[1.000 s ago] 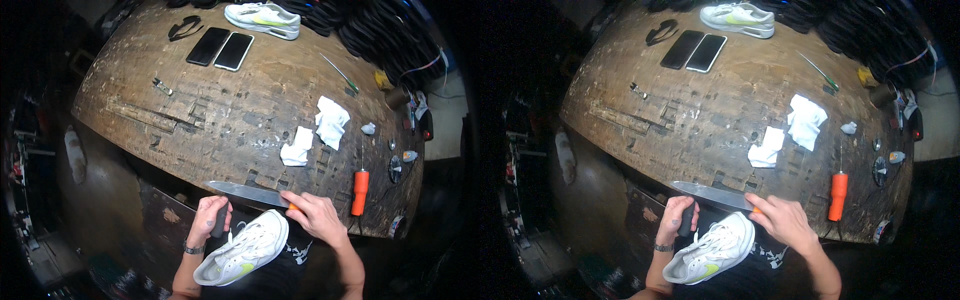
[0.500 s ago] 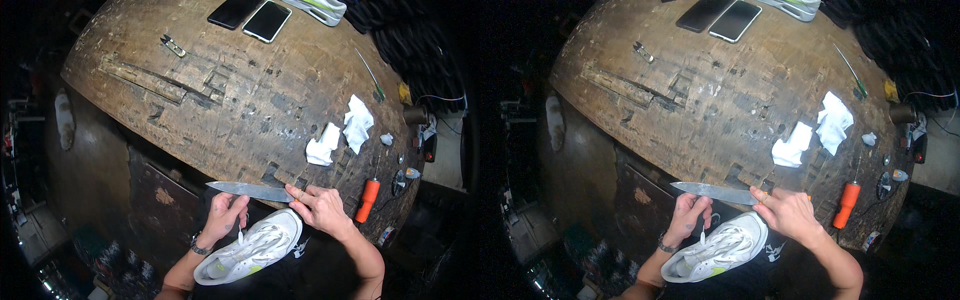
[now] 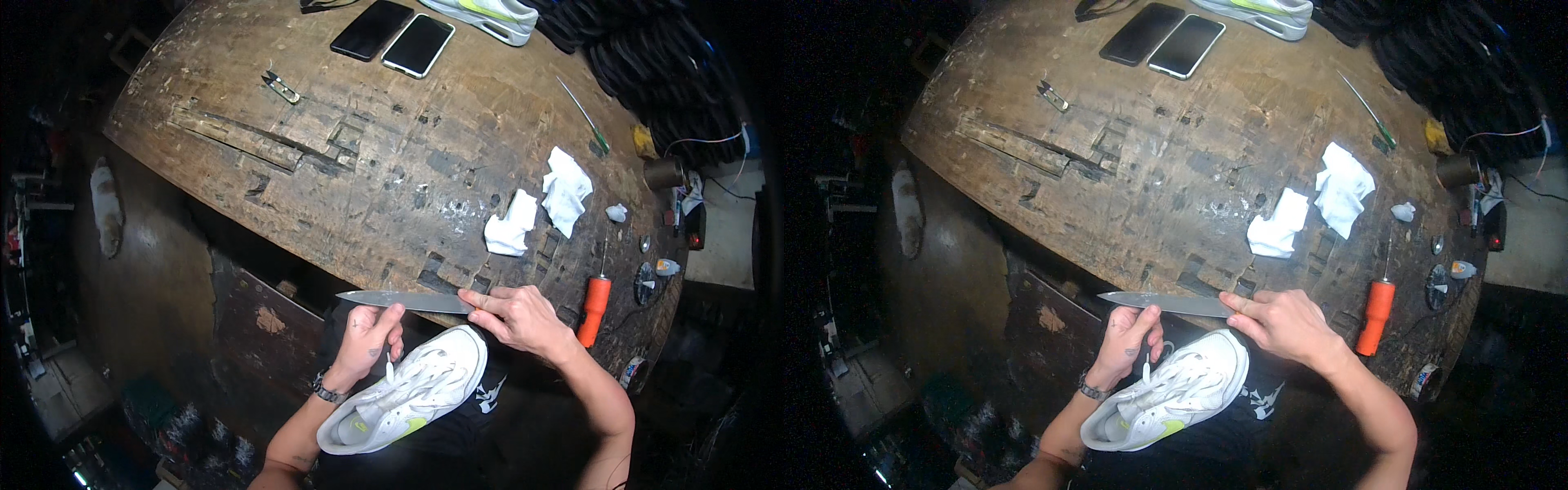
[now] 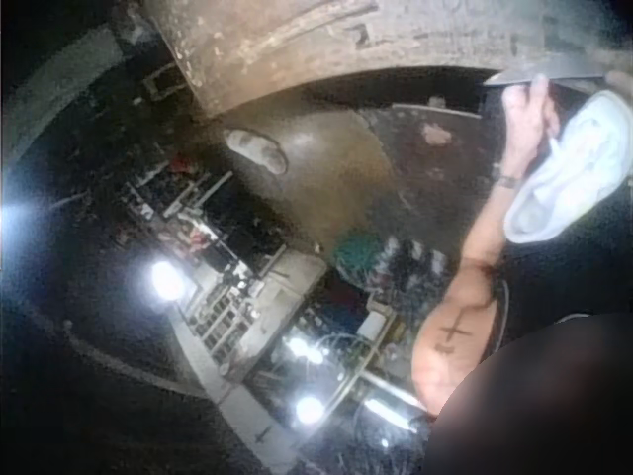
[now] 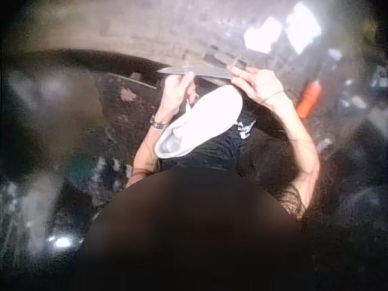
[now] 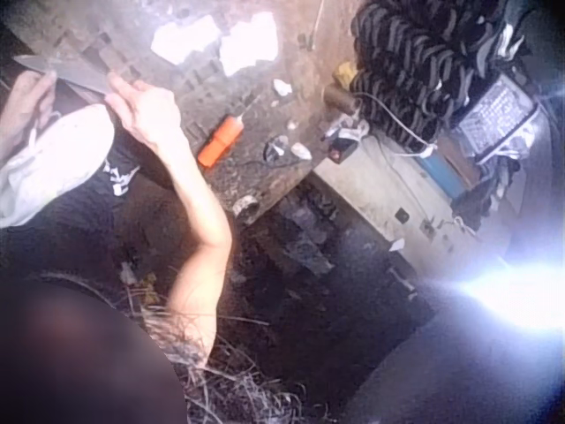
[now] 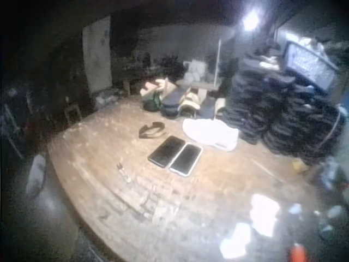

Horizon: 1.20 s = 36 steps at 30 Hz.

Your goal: The person works on a white sneaker, using a knife to scrape the sole, a soldering iron to heat the air bubble, and a screwdriver to pry the sole. The person wipes the sole with a cloth and continues to manipulate the shoe's sole and upper.

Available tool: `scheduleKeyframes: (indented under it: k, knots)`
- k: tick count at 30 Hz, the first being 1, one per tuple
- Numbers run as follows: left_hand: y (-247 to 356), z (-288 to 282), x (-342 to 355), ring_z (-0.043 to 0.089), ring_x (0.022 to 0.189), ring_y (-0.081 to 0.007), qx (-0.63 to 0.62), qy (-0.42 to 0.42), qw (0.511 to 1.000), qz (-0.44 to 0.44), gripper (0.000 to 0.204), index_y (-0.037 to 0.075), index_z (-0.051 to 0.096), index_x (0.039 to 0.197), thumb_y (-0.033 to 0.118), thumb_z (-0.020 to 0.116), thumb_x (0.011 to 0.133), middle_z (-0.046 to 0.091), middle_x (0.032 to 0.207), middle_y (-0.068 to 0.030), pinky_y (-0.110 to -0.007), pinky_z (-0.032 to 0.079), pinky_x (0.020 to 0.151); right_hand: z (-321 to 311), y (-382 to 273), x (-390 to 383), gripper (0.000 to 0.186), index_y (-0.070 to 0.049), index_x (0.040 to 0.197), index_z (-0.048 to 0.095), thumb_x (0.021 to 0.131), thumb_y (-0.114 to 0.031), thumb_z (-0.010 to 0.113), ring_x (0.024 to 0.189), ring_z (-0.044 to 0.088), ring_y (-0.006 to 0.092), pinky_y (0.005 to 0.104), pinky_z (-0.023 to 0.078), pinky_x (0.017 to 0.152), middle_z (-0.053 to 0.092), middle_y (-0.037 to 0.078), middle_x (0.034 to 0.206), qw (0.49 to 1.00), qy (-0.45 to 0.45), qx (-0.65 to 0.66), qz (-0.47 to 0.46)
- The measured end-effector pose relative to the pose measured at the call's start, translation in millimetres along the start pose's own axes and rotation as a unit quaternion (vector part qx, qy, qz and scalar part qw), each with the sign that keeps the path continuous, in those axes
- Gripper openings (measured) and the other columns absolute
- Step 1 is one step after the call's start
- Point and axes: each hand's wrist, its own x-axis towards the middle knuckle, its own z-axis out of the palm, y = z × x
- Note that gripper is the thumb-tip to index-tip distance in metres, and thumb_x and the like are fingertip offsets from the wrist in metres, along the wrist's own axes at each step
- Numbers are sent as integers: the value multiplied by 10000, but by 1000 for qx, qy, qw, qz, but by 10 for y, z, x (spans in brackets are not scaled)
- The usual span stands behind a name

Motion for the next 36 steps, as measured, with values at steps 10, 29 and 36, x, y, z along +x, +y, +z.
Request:
scheduleKeyframes:
  k: [10,29,36]
  knots:
    - [-49,33,3,511,409,-99,38,36,998,34,442,51,509,750,344,591,1070,518,573,-12,-254,406,380,71,-71,4,378,-141,1301,716,974,-326,672,624,642,368,464,506,583,649,152,709,1000,27,1,-3]
    - [-62,-6,-58,614,604,-193,-61,3,998,13,223,-48,629,1024,140,510,1038,661,880,-129,-312,512,574,42,16,-106,373,-141,1285,727,942,-282,705,584,607,329,428,481,553,608,123,682,999,32,17,-15]
    - [-31,69,-59,564,525,-137,35,21,997,59,298,-39,611,997,242,557,1076,602,738,-86,-282,453,461,83,-48,-70,350,-206,1254,747,949,-367,690,611,643,344,454,513,567,624,104,687,999,40,-14,30]
